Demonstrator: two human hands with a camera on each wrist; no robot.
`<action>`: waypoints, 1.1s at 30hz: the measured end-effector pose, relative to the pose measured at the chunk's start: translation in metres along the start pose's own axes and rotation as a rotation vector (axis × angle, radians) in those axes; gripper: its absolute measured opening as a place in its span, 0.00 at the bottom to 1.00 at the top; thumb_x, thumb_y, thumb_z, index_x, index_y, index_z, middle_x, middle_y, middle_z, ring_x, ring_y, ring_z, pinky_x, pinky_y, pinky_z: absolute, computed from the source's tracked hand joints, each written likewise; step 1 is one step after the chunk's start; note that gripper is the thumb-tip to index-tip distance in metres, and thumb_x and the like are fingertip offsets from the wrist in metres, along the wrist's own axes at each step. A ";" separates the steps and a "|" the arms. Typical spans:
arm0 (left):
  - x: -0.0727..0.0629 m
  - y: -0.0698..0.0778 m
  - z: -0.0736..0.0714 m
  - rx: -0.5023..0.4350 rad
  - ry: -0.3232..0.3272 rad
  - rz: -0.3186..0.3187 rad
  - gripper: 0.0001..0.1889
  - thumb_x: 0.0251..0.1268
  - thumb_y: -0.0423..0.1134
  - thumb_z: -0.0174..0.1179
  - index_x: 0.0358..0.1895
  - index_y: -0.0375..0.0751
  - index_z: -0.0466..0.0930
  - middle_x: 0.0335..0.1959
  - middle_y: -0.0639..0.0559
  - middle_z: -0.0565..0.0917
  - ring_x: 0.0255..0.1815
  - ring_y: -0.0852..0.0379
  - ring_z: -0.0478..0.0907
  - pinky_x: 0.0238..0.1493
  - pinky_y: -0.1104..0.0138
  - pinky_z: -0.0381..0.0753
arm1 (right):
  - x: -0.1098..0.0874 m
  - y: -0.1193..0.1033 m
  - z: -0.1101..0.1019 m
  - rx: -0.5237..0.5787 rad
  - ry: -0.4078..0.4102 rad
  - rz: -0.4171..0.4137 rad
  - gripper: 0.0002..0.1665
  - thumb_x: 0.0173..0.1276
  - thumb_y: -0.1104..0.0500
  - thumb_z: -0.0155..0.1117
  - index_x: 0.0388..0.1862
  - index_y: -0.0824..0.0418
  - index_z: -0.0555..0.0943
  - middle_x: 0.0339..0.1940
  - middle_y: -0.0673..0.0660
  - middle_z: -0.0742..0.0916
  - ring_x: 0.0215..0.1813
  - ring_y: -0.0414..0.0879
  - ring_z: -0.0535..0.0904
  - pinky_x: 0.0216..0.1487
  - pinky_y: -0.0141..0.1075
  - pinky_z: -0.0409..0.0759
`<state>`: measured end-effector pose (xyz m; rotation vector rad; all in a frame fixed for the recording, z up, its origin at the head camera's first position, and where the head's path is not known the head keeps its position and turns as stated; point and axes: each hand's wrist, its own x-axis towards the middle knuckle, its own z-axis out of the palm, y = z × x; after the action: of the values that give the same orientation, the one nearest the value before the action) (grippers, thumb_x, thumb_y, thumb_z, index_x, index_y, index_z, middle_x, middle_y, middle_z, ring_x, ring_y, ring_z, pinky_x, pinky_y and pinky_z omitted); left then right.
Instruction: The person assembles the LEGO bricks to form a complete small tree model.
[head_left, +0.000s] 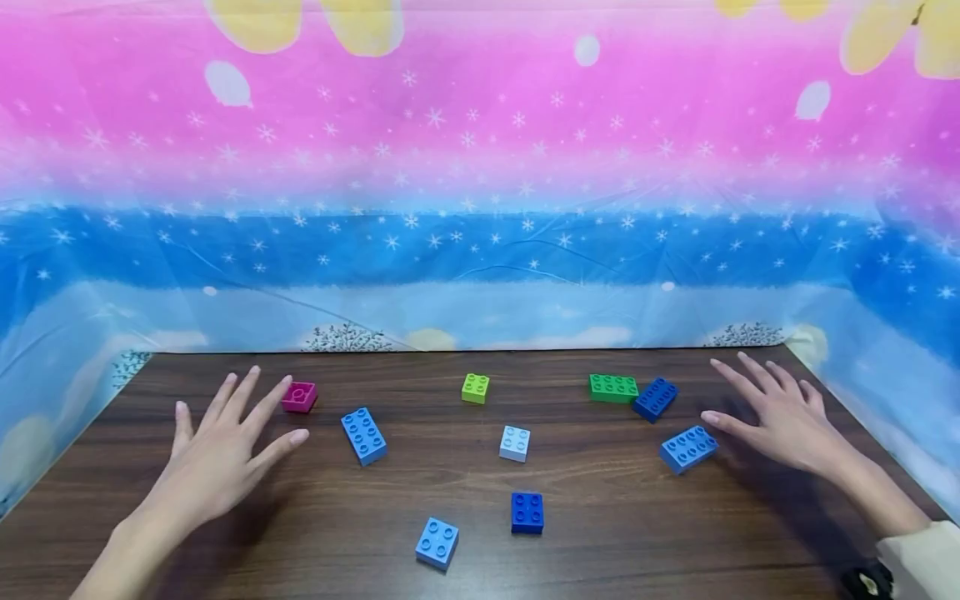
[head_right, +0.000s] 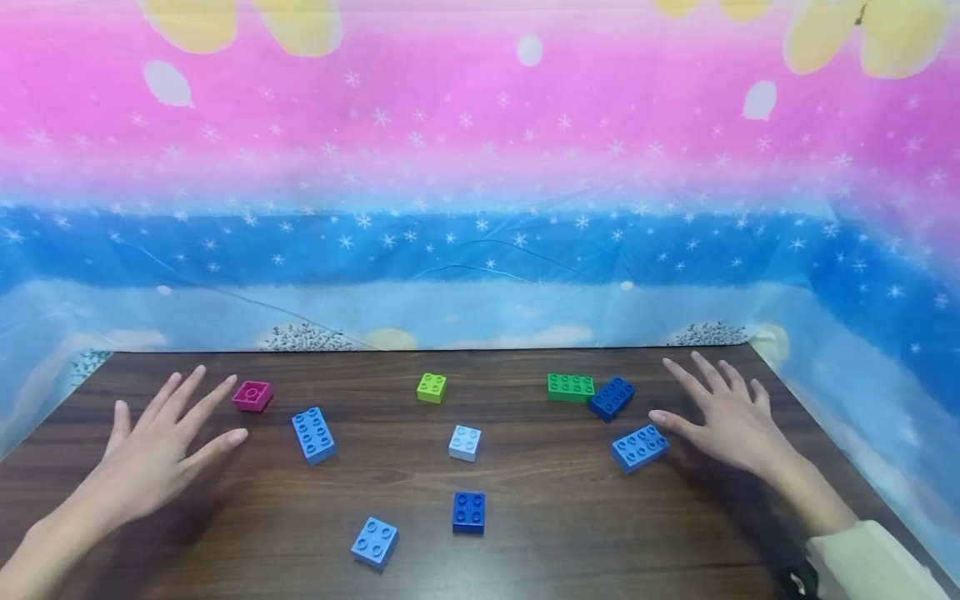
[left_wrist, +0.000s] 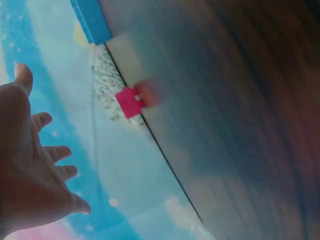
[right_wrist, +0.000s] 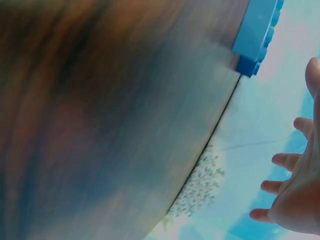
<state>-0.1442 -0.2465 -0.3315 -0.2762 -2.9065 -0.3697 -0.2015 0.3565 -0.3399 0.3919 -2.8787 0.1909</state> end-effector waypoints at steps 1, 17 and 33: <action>0.000 0.003 0.000 -0.008 0.008 0.016 0.38 0.64 0.62 0.45 0.72 0.48 0.47 0.70 0.32 0.45 0.70 0.37 0.32 0.54 0.37 0.18 | 0.001 -0.003 -0.002 0.007 0.003 -0.015 0.47 0.60 0.35 0.56 0.73 0.44 0.48 0.70 0.66 0.57 0.65 0.72 0.48 0.51 0.71 0.40; 0.002 0.052 0.005 -0.166 -0.031 0.201 0.36 0.59 0.56 0.57 0.68 0.45 0.59 0.69 0.36 0.53 0.69 0.38 0.45 0.64 0.43 0.41 | 0.006 -0.068 -0.007 0.095 -0.048 -0.204 0.44 0.58 0.36 0.60 0.70 0.48 0.59 0.66 0.63 0.65 0.64 0.66 0.57 0.51 0.67 0.52; 0.002 0.080 0.018 -0.332 -0.228 0.264 0.37 0.57 0.55 0.59 0.70 0.56 0.55 0.69 0.43 0.56 0.66 0.40 0.55 0.54 0.45 0.65 | 0.004 -0.127 0.004 0.407 -0.379 -0.392 0.38 0.63 0.38 0.54 0.67 0.55 0.63 0.54 0.53 0.74 0.54 0.49 0.71 0.48 0.48 0.72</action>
<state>-0.1325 -0.1659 -0.3299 -0.7906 -2.9570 -0.8217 -0.1705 0.2331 -0.3308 1.1663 -3.0273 0.7012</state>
